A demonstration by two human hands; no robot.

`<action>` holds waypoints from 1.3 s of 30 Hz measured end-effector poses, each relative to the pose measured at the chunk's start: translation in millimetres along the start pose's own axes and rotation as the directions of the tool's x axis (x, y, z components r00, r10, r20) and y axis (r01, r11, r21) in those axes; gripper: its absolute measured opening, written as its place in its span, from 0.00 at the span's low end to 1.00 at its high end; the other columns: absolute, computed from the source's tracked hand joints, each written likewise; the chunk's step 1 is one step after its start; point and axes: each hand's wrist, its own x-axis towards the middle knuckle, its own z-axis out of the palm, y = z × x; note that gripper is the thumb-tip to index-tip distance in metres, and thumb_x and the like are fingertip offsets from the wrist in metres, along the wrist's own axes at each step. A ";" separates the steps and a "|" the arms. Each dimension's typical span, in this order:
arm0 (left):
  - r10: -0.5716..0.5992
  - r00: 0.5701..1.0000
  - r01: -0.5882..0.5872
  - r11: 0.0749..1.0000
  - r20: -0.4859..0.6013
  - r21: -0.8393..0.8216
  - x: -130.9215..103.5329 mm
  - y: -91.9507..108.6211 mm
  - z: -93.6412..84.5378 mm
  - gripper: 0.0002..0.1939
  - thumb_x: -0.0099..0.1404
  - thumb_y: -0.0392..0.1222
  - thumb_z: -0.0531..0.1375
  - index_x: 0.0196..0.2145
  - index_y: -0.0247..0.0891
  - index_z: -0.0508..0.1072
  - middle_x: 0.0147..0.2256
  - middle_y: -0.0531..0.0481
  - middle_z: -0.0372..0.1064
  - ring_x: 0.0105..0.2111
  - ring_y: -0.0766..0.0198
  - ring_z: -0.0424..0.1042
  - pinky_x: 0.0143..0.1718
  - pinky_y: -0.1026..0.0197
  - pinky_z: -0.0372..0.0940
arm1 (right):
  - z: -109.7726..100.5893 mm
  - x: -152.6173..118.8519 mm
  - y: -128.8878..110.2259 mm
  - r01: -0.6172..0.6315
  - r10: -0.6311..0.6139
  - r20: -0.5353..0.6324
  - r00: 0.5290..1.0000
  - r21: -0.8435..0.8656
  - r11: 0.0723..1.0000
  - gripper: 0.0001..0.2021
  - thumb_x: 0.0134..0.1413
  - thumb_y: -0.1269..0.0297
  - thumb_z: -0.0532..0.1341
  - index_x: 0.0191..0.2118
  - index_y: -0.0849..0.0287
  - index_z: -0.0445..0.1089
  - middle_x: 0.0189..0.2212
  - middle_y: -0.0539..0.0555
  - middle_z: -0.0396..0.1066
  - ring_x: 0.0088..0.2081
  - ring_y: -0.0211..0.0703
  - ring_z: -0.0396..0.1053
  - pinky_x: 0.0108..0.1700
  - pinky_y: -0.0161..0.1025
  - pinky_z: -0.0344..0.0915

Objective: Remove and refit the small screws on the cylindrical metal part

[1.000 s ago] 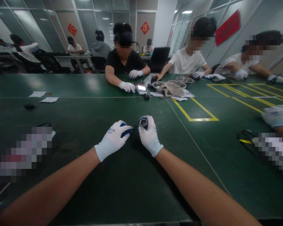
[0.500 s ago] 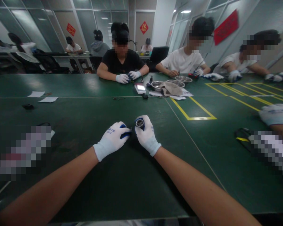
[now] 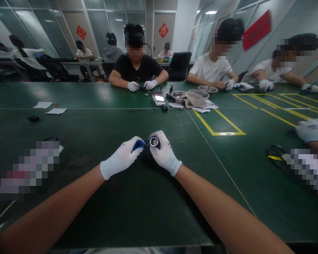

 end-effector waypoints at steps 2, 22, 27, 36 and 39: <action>0.013 0.998 -0.023 0.985 -0.060 -0.168 -0.6 1.9 -3.8 0.08 0.72 0.38 0.59 0.46 0.38 0.74 0.46 0.45 0.78 0.48 0.54 0.77 0.56 0.48 0.71 | -0.5 0.0 -0.5 0.000 0.000 0.015 1.000 0.006 1.000 0.09 0.49 0.73 0.58 0.37 0.53 0.66 0.34 0.52 0.69 0.36 0.47 0.69 0.41 0.44 0.68; 0.119 0.975 -0.147 0.978 -0.187 -0.147 1.5 13.8 3.1 0.05 0.67 0.35 0.66 0.41 0.40 0.82 0.44 0.48 0.73 0.46 0.58 0.76 0.54 0.51 0.73 | 1.5 -1.7 -11.1 0.107 -0.111 0.207 0.972 0.029 0.994 0.07 0.52 0.73 0.58 0.34 0.53 0.62 0.34 0.50 0.63 0.34 0.43 0.63 0.37 0.42 0.63; 0.113 0.982 -0.129 0.987 -0.148 -0.097 1.0 18.9 0.8 0.03 0.67 0.36 0.66 0.37 0.39 0.82 0.42 0.49 0.72 0.44 0.58 0.76 0.51 0.53 0.74 | 3.5 -2.4 -9.5 0.100 -0.103 0.228 0.968 0.026 0.995 0.07 0.54 0.73 0.59 0.34 0.53 0.62 0.34 0.50 0.62 0.35 0.43 0.64 0.37 0.42 0.62; 0.033 0.994 -0.042 0.995 -0.101 -0.087 0.4 27.3 -3.0 0.04 0.67 0.36 0.65 0.33 0.37 0.80 0.40 0.48 0.72 0.42 0.58 0.75 0.50 0.51 0.73 | 2.3 -2.2 -11.2 0.101 -0.102 0.256 0.961 0.018 0.995 0.06 0.55 0.73 0.59 0.35 0.54 0.63 0.35 0.51 0.63 0.35 0.44 0.64 0.37 0.43 0.63; 0.007 0.995 -0.020 0.991 -0.103 -0.132 0.3 27.3 -0.9 0.03 0.66 0.36 0.66 0.33 0.37 0.80 0.40 0.48 0.73 0.43 0.57 0.76 0.49 0.52 0.73 | 2.6 -1.8 -11.5 0.087 -0.084 0.259 0.962 0.000 0.996 0.06 0.55 0.73 0.58 0.34 0.53 0.62 0.35 0.51 0.63 0.35 0.44 0.64 0.37 0.43 0.63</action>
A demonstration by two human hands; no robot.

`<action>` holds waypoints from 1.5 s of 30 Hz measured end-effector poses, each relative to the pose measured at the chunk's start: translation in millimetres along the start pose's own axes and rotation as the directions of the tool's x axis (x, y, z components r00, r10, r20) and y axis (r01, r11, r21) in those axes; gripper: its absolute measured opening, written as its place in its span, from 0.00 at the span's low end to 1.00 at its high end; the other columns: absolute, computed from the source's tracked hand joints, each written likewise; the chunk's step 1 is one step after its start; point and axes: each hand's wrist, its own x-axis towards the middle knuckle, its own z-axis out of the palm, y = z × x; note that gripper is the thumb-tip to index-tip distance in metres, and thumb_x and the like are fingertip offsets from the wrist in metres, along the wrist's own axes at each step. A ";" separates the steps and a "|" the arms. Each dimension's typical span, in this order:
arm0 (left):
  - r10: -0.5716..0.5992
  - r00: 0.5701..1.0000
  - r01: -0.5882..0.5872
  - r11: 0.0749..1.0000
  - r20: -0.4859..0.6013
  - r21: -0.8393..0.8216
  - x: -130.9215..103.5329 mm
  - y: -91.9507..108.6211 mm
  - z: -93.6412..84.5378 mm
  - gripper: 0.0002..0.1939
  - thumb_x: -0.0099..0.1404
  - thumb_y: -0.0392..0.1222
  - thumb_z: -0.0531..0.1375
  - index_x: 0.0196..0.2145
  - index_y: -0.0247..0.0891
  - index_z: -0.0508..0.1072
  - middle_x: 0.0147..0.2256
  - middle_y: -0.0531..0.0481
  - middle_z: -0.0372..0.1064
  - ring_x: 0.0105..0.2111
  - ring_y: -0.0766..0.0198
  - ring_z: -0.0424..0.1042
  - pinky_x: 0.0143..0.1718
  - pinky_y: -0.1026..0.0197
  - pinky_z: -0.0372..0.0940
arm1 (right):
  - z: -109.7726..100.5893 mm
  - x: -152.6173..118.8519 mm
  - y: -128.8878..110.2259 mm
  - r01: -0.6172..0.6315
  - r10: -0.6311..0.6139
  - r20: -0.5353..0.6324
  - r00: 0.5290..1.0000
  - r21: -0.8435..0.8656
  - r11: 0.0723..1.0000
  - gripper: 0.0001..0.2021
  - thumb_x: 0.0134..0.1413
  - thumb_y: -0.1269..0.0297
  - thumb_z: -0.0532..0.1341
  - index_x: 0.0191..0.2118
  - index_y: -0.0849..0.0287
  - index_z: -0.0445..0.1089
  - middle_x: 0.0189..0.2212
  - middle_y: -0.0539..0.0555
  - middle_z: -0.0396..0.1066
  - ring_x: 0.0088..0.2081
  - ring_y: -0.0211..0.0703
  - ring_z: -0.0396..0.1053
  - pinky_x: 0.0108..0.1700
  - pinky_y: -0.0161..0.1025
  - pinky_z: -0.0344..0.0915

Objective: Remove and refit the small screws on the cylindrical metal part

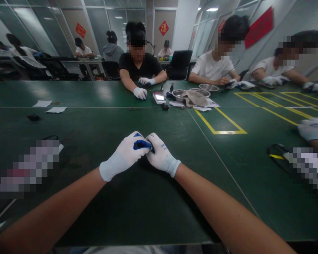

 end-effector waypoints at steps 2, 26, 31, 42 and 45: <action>-0.022 0.998 0.023 1.000 -0.051 0.020 -1.0 -0.2 2.7 0.01 0.66 0.36 0.66 0.35 0.38 0.79 0.41 0.48 0.73 0.43 0.56 0.76 0.50 0.51 0.73 | 0.9 0.4 0.8 -0.011 0.011 -0.001 1.000 -0.011 1.000 0.07 0.54 0.74 0.58 0.34 0.53 0.62 0.35 0.51 0.63 0.35 0.45 0.63 0.38 0.43 0.64; -0.060 0.985 0.090 0.979 -0.161 0.181 -4.2 5.5 13.1 0.07 0.69 0.40 0.63 0.33 0.39 0.79 0.39 0.47 0.72 0.39 0.56 0.75 0.44 0.52 0.74 | 1.8 -1.0 2.4 -0.022 0.022 -0.016 1.000 -0.017 1.000 0.10 0.49 0.76 0.57 0.36 0.53 0.63 0.37 0.53 0.64 0.38 0.47 0.65 0.41 0.45 0.66; 0.076 0.990 -0.066 0.994 -0.116 0.091 -10.4 -0.3 11.3 0.10 0.70 0.34 0.61 0.43 0.40 0.81 0.44 0.46 0.74 0.45 0.57 0.77 0.50 0.53 0.75 | -2.4 -1.1 -0.2 -0.056 0.057 -0.060 0.997 0.020 0.998 0.09 0.52 0.73 0.59 0.38 0.53 0.64 0.35 0.51 0.65 0.37 0.46 0.66 0.40 0.44 0.66; 0.120 0.974 -0.107 0.991 -0.191 0.080 -13.1 -2.1 20.5 0.11 0.69 0.34 0.62 0.47 0.41 0.80 0.45 0.47 0.73 0.45 0.58 0.76 0.51 0.54 0.75 | -1.4 -1.3 0.4 -0.084 0.094 -0.145 0.985 0.070 0.994 0.07 0.55 0.71 0.59 0.40 0.54 0.65 0.35 0.51 0.69 0.35 0.44 0.67 0.38 0.43 0.67; 0.134 0.976 -0.117 0.987 -0.171 0.108 -12.5 -1.7 20.4 0.10 0.70 0.34 0.61 0.46 0.41 0.80 0.45 0.46 0.73 0.45 0.57 0.76 0.51 0.53 0.75 | -1.1 -1.1 1.3 -0.075 0.084 -0.155 0.984 0.063 0.995 0.07 0.54 0.71 0.59 0.40 0.54 0.65 0.34 0.51 0.69 0.35 0.44 0.67 0.38 0.43 0.67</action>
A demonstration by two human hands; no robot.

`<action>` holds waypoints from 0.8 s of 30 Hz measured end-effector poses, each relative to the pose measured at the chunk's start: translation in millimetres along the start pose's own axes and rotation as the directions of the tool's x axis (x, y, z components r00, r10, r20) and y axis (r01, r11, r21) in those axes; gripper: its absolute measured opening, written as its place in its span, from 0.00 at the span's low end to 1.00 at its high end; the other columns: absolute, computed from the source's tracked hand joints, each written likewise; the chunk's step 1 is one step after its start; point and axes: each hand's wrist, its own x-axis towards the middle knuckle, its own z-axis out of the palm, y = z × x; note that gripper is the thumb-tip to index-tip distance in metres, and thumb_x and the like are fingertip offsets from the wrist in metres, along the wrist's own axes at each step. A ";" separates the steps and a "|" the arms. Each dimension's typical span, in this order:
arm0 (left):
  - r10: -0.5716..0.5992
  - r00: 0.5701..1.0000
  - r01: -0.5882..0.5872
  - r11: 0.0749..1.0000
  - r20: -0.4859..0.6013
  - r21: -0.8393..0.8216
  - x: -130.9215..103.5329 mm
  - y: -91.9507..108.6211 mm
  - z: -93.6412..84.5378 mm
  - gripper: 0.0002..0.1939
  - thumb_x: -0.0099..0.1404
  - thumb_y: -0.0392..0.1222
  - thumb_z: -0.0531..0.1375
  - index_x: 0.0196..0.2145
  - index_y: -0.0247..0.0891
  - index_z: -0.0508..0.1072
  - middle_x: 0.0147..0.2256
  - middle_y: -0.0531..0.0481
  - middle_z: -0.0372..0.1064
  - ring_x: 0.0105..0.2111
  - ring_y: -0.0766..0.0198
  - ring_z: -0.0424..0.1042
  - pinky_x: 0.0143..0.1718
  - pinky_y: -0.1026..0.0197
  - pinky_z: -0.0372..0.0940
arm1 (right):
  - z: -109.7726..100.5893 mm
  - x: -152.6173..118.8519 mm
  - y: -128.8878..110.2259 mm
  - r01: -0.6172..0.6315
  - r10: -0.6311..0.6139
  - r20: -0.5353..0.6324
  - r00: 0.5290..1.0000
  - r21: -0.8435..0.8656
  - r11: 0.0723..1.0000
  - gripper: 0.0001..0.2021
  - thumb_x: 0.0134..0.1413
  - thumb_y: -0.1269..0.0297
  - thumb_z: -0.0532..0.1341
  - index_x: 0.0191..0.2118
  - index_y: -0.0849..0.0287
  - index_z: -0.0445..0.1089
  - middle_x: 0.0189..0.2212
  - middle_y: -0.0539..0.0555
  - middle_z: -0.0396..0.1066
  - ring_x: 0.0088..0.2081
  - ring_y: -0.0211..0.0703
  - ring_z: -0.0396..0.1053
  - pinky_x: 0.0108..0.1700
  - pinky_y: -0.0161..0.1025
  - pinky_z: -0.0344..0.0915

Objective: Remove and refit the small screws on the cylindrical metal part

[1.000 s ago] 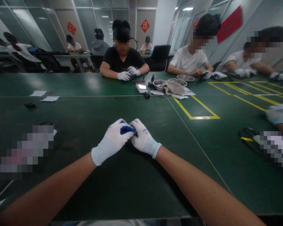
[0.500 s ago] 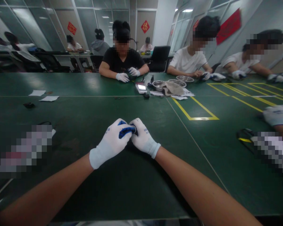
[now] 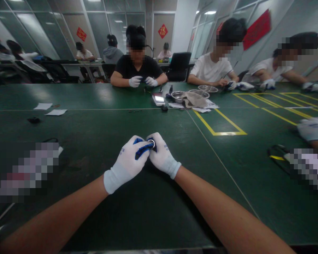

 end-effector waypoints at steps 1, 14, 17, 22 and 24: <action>-0.007 1.000 0.007 1.000 0.005 0.003 0.5 0.0 -0.4 0.10 0.70 0.35 0.61 0.46 0.40 0.80 0.45 0.46 0.73 0.45 0.57 0.76 0.51 0.53 0.75 | 0.2 -0.1 0.4 0.002 -0.002 -0.001 1.000 -0.005 1.000 0.08 0.54 0.71 0.59 0.40 0.53 0.65 0.34 0.51 0.69 0.35 0.44 0.67 0.38 0.43 0.67; -0.160 0.976 0.176 0.979 0.151 -0.104 6.3 -3.5 -12.7 0.05 0.68 0.36 0.63 0.42 0.38 0.77 0.43 0.46 0.74 0.46 0.53 0.77 0.53 0.49 0.73 | 5.9 -2.1 4.8 0.085 -0.081 0.038 0.996 -0.121 0.989 0.10 0.53 0.75 0.59 0.39 0.54 0.65 0.37 0.54 0.66 0.38 0.47 0.67 0.40 0.45 0.67; -0.138 0.972 0.165 0.978 0.189 -0.131 7.3 -6.5 -15.4 0.06 0.68 0.37 0.64 0.44 0.39 0.77 0.45 0.46 0.74 0.48 0.53 0.77 0.54 0.49 0.73 | 6.9 -2.7 5.7 0.088 -0.083 0.039 0.996 -0.132 0.987 0.09 0.53 0.75 0.60 0.39 0.54 0.65 0.38 0.54 0.66 0.38 0.48 0.67 0.40 0.46 0.67; -0.092 0.963 0.127 0.984 0.252 -0.126 9.7 -10.9 -17.8 0.08 0.68 0.38 0.64 0.45 0.38 0.77 0.46 0.45 0.73 0.49 0.54 0.75 0.55 0.48 0.72 | 7.1 -3.6 5.8 0.103 -0.096 0.053 0.994 -0.160 0.982 0.08 0.54 0.75 0.60 0.38 0.54 0.65 0.38 0.55 0.66 0.39 0.48 0.67 0.41 0.46 0.68; -0.078 0.962 0.104 0.991 0.260 -0.089 9.8 -9.8 -17.7 0.07 0.69 0.38 0.63 0.45 0.39 0.78 0.47 0.45 0.73 0.49 0.54 0.75 0.55 0.48 0.72 | 6.6 -3.5 5.7 0.095 -0.086 0.057 0.995 -0.175 0.980 0.09 0.54 0.75 0.60 0.38 0.55 0.65 0.38 0.55 0.66 0.39 0.48 0.68 0.41 0.46 0.68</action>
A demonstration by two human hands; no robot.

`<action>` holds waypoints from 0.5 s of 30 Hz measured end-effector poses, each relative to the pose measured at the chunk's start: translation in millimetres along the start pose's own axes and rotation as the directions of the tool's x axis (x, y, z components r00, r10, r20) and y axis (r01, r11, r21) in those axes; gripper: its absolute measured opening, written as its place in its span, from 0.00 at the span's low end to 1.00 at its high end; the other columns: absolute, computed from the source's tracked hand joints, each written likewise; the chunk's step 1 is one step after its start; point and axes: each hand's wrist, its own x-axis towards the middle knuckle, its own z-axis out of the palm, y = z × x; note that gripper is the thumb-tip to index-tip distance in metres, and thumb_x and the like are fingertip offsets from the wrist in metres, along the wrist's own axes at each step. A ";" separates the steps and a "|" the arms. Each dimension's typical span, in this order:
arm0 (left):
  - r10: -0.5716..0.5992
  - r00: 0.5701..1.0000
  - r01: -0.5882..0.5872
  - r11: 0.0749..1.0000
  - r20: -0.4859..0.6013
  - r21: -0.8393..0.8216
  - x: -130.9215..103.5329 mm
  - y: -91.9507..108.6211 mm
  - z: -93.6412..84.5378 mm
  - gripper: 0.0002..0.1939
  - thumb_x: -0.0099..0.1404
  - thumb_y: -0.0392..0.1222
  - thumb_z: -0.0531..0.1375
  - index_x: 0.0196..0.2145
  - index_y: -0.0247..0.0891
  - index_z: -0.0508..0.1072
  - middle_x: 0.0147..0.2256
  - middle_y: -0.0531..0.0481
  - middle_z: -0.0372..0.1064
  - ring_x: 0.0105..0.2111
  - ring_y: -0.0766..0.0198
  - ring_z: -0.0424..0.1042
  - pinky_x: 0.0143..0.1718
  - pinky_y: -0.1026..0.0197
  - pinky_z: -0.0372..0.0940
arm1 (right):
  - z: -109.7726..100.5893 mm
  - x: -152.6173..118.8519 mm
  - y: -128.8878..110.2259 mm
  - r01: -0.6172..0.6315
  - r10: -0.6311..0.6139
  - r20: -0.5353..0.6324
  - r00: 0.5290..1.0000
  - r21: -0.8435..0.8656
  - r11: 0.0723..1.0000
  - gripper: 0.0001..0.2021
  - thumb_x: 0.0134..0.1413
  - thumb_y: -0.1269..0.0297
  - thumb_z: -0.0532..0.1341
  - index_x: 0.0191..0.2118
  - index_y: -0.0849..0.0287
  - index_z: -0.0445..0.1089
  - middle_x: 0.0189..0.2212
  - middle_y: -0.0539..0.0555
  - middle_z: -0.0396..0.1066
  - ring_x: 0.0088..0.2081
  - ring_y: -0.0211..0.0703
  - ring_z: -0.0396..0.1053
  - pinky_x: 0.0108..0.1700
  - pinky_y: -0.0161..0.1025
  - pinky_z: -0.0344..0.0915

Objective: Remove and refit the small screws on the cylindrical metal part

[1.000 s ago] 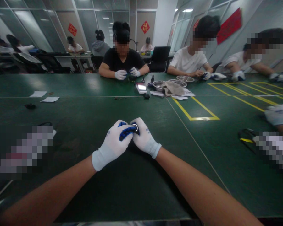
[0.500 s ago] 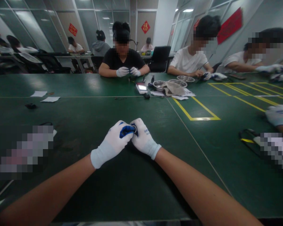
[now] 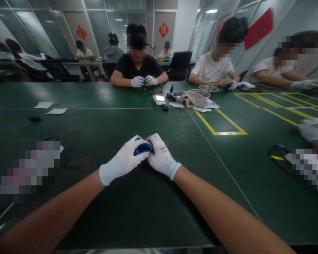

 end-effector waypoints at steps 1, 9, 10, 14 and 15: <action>-0.002 1.000 0.002 1.000 0.000 0.019 -0.2 1.0 0.4 0.07 0.70 0.38 0.63 0.45 0.39 0.78 0.47 0.45 0.73 0.49 0.54 0.75 0.55 0.48 0.72 | -0.3 0.0 0.0 -0.002 0.002 0.002 1.000 -0.006 1.000 0.09 0.54 0.75 0.59 0.39 0.55 0.66 0.38 0.55 0.66 0.39 0.48 0.68 0.40 0.46 0.68; -0.049 0.998 0.046 0.996 -0.038 -0.070 -1.8 -1.0 2.5 0.06 0.69 0.39 0.63 0.43 0.39 0.75 0.45 0.45 0.73 0.48 0.52 0.76 0.54 0.48 0.72 | -1.7 0.0 0.2 0.027 -0.027 -0.009 1.000 -0.001 1.000 0.09 0.53 0.75 0.58 0.38 0.54 0.65 0.37 0.54 0.66 0.37 0.47 0.68 0.38 0.44 0.67; -0.040 0.998 0.036 0.994 -0.042 -0.099 -2.0 -1.9 1.7 0.06 0.70 0.39 0.62 0.44 0.39 0.74 0.45 0.45 0.74 0.48 0.53 0.76 0.54 0.48 0.72 | -2.4 0.1 0.2 0.021 -0.021 -0.015 1.000 0.007 1.000 0.09 0.52 0.75 0.58 0.39 0.54 0.65 0.37 0.54 0.66 0.37 0.47 0.68 0.38 0.44 0.67; -0.004 0.997 -0.015 0.972 -0.083 -0.234 -1.7 -2.8 -2.4 0.06 0.71 0.40 0.60 0.44 0.39 0.74 0.43 0.47 0.76 0.45 0.55 0.76 0.52 0.50 0.72 | -5.6 0.8 -0.7 -0.025 0.027 -0.022 0.999 0.062 0.998 0.10 0.52 0.74 0.59 0.39 0.54 0.64 0.35 0.52 0.67 0.35 0.45 0.67 0.36 0.43 0.65; -0.006 0.995 -0.022 0.964 -0.102 -0.265 -1.3 -2.8 -3.2 0.07 0.70 0.39 0.61 0.44 0.38 0.74 0.43 0.47 0.77 0.45 0.56 0.76 0.53 0.50 0.72 | -6.3 1.0 -1.3 -0.032 0.034 -0.023 0.999 0.075 0.997 0.09 0.52 0.74 0.58 0.39 0.54 0.63 0.34 0.52 0.67 0.34 0.45 0.67 0.36 0.43 0.65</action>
